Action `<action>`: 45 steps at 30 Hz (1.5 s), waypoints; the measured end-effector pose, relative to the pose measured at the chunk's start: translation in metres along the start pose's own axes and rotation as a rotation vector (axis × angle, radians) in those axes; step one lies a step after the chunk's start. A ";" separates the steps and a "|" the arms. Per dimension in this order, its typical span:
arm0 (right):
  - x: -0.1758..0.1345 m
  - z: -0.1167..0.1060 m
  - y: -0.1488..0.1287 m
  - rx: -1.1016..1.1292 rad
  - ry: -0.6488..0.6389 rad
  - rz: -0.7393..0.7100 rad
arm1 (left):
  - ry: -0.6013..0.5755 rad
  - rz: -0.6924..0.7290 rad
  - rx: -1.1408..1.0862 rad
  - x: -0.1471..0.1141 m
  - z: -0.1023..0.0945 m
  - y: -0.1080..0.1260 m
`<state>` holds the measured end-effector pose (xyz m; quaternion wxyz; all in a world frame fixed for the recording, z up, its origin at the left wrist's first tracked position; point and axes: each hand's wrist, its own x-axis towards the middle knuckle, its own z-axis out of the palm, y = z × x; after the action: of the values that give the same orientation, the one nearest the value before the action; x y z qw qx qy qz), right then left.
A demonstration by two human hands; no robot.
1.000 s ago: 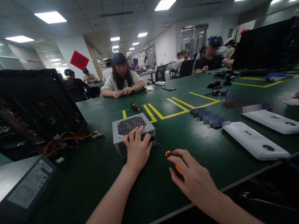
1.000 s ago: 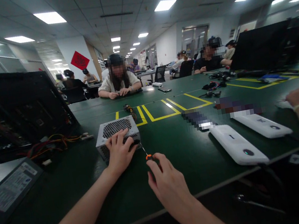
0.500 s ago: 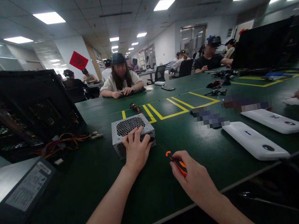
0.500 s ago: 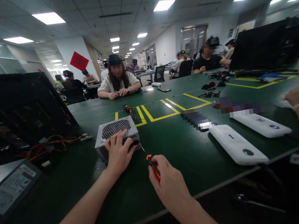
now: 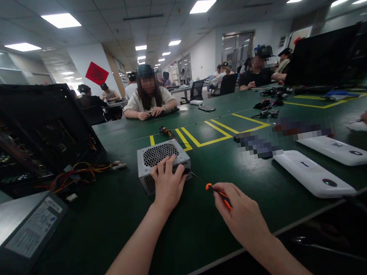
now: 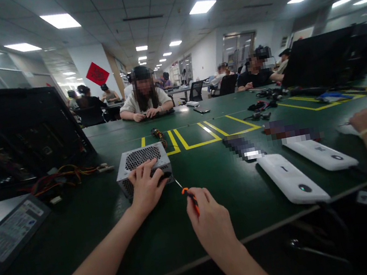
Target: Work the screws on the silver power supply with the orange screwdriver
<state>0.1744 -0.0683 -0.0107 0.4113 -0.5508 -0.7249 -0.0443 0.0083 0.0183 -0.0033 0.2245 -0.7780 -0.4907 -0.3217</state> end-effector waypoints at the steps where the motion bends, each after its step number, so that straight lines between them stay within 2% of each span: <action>1: 0.000 0.001 0.001 0.012 -0.014 0.013 | 0.002 -0.002 0.001 0.000 0.000 0.000; 6: -0.002 0.004 -0.004 -0.035 -0.091 -0.042 | 0.002 -0.022 0.007 0.001 0.000 0.001; 9: -0.001 -0.001 -0.007 -0.174 -0.089 -0.111 | 0.003 -0.033 0.006 0.001 0.000 0.001; 12: 0.001 -0.006 -0.006 -0.259 -0.074 -0.116 | -0.005 -0.033 0.007 0.001 0.001 0.001; 20: -0.003 0.007 -0.011 -0.104 -0.108 -0.019 | -0.022 -0.011 0.018 0.000 -0.001 0.000; 24: -0.005 0.002 -0.011 -0.099 -0.137 -0.127 | -0.015 -0.013 0.018 0.000 -0.001 0.000; 28: 0.001 -0.009 -0.008 -0.170 -0.079 -0.233 | -0.006 -0.015 -0.010 0.000 0.000 -0.001; 32: 0.006 -0.013 -0.009 -0.153 -0.027 -0.183 | 0.038 -0.035 -0.062 0.000 0.004 -0.004; 37: 0.004 -0.011 -0.015 -0.072 -0.115 -0.121 | 0.058 -0.029 -0.066 -0.001 0.005 -0.007; 41: 0.002 -0.014 -0.017 -0.101 -0.139 -0.198 | 0.019 -0.021 -0.059 -0.001 0.002 -0.007; 45: 0.003 -0.014 -0.014 -0.164 -0.033 -0.247 | 0.005 -0.009 -0.063 -0.001 -0.001 -0.006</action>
<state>0.1699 -0.0786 0.0059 0.3444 -0.4899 -0.7877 -0.1449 0.0023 0.0203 -0.0032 0.1997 -0.7817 -0.4832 -0.3401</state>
